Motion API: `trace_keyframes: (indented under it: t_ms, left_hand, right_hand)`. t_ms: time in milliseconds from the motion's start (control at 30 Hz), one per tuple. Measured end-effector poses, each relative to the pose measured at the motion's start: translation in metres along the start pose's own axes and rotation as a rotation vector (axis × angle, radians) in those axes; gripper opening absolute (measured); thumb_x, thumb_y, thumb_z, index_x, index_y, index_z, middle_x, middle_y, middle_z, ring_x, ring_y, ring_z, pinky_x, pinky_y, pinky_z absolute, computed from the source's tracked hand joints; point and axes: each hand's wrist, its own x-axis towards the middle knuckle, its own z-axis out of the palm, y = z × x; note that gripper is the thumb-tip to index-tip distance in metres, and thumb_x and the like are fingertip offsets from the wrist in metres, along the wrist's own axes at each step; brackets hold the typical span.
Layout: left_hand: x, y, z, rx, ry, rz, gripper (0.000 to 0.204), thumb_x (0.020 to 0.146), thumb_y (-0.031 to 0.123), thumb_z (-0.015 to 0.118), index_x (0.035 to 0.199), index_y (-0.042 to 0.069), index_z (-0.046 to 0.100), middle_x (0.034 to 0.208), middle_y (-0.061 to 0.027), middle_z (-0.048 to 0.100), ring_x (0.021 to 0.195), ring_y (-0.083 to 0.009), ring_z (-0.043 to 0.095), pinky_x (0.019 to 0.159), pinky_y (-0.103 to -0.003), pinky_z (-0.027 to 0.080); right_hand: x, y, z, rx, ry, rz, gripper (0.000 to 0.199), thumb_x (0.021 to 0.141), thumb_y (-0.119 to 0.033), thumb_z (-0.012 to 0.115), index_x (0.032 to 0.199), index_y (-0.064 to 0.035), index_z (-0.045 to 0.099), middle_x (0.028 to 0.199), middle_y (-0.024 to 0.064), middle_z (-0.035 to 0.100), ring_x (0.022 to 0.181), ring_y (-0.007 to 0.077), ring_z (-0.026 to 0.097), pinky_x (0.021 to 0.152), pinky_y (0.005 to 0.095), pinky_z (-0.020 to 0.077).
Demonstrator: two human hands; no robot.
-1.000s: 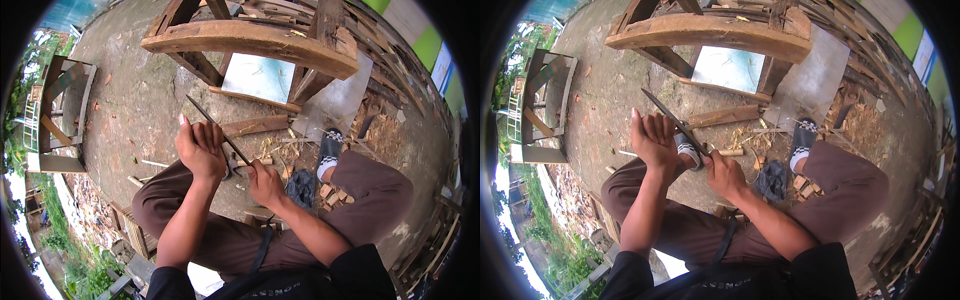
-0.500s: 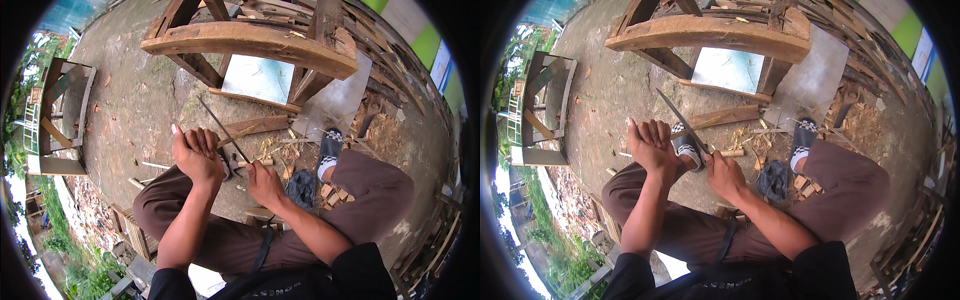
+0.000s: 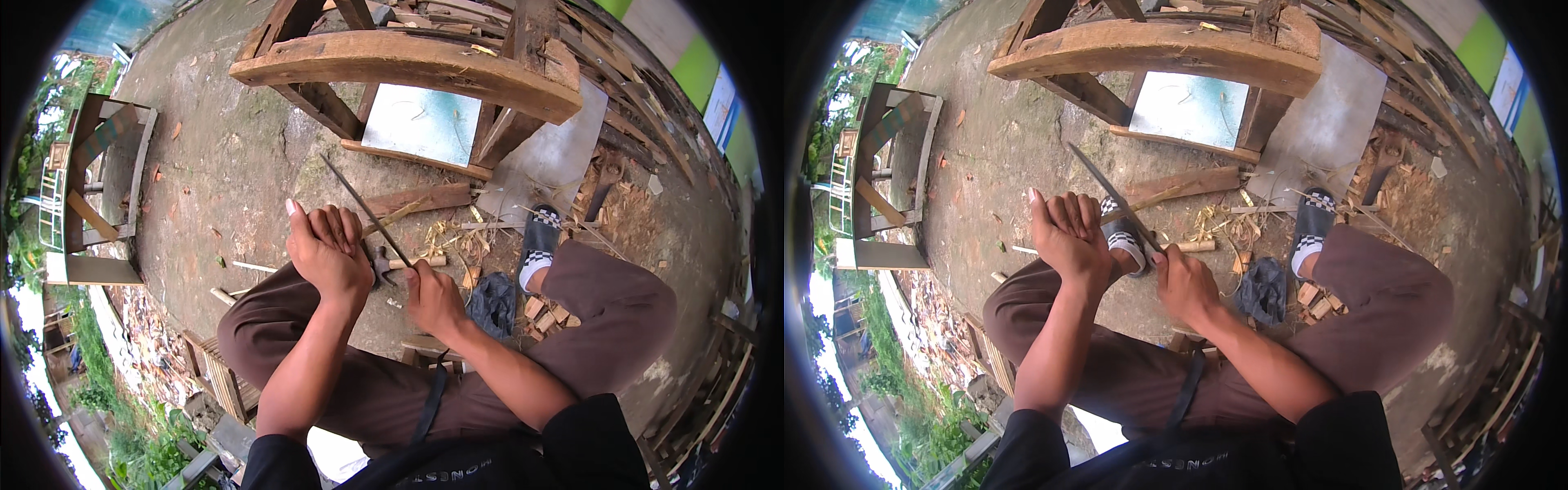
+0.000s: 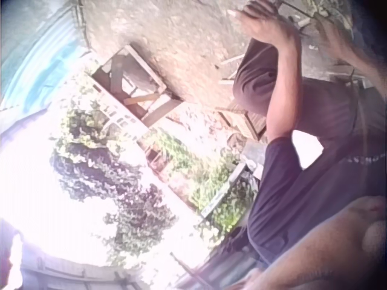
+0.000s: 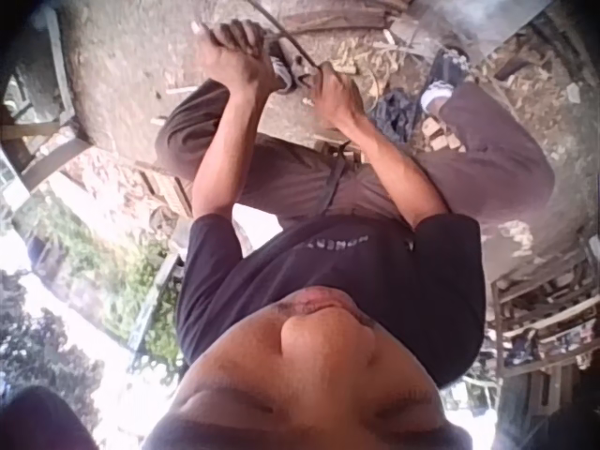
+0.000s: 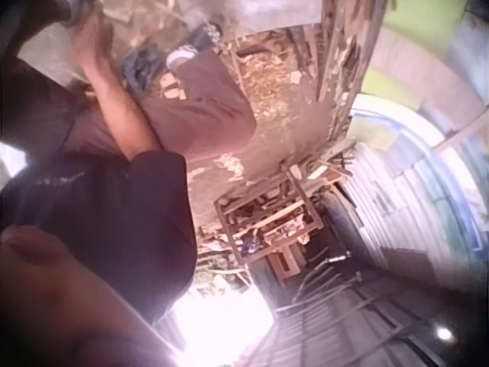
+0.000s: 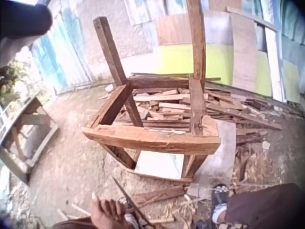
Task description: The person sits on the ground and uses a knife to sharpen a thin bamboo stick. They repeatedly scrape the blade along the stick's surface, rotate it, and inspect the edges while seated.
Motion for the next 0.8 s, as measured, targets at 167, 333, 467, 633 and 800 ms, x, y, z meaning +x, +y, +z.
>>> trace_keyframes:
  t_ms: [167, 333, 467, 633, 800]
  left_hand:
    - [0.006, 0.002, -0.005, -0.026, 0.007, 0.006, 0.063, 0.108, 0.032, 0.038, 0.05, 0.014, 0.024, 0.043, -0.0022, 0.025, 0.037, -0.0147, 0.022, 0.045, -0.031, 0.022]
    - [0.005, 0.003, -0.003, -0.018, 0.002, -0.014, 0.063, 0.108, 0.033, 0.039, 0.05, 0.014, 0.024, 0.043, -0.0021, 0.025, 0.037, -0.0144, 0.022, 0.045, -0.031, 0.022]
    - [0.007, 0.004, -0.008, -0.011, 0.002, 0.013, 0.063, 0.108, 0.033, 0.039, 0.05, 0.014, 0.024, 0.043, -0.0018, 0.025, 0.037, -0.0142, 0.022, 0.045, -0.031, 0.022]
    - [0.006, 0.003, -0.002, -0.029, 0.002, -0.021, 0.063, 0.108, 0.033, 0.038, 0.05, 0.014, 0.023, 0.043, -0.0017, 0.025, 0.037, -0.014, 0.021, 0.045, -0.03, 0.022]
    - [0.006, 0.004, -0.008, -0.015, -0.001, -0.011, 0.063, 0.108, 0.033, 0.038, 0.05, 0.014, 0.024, 0.043, -0.0019, 0.025, 0.037, -0.0141, 0.021, 0.045, -0.03, 0.022]
  right_hand:
    - [0.01, -0.014, -0.01, -0.002, -0.047, 0.028, 0.03, 0.104, -0.02, 0.048, 0.087, 0.0044, 0.056, 0.067, 0.0315, 0.059, 0.064, 0.0514, 0.061, 0.056, 0.0549, 0.0453]
    - [0.006, 0.002, -0.001, -0.025, -0.009, -0.029, 0.029, 0.103, -0.02, 0.05, 0.088, 0.0043, 0.054, 0.065, 0.0308, 0.059, 0.063, 0.0508, 0.062, 0.056, 0.0549, 0.0458]
    - [0.012, -0.011, -0.008, -0.049, -0.063, 0.03, 0.027, 0.102, -0.019, 0.05, 0.09, 0.0048, 0.054, 0.066, 0.0308, 0.06, 0.066, 0.0508, 0.063, 0.057, 0.0549, 0.0472]
    - [0.009, 0.006, -0.001, -0.105, -0.009, -0.002, 0.026, 0.102, -0.017, 0.049, 0.089, 0.0051, 0.055, 0.068, 0.0313, 0.061, 0.067, 0.0503, 0.063, 0.058, 0.0549, 0.0477]
    - [0.011, -0.007, -0.007, -0.071, -0.064, 0.028, 0.029, 0.103, -0.02, 0.049, 0.089, 0.005, 0.056, 0.066, 0.0297, 0.061, 0.065, 0.0497, 0.063, 0.057, 0.0549, 0.0482]
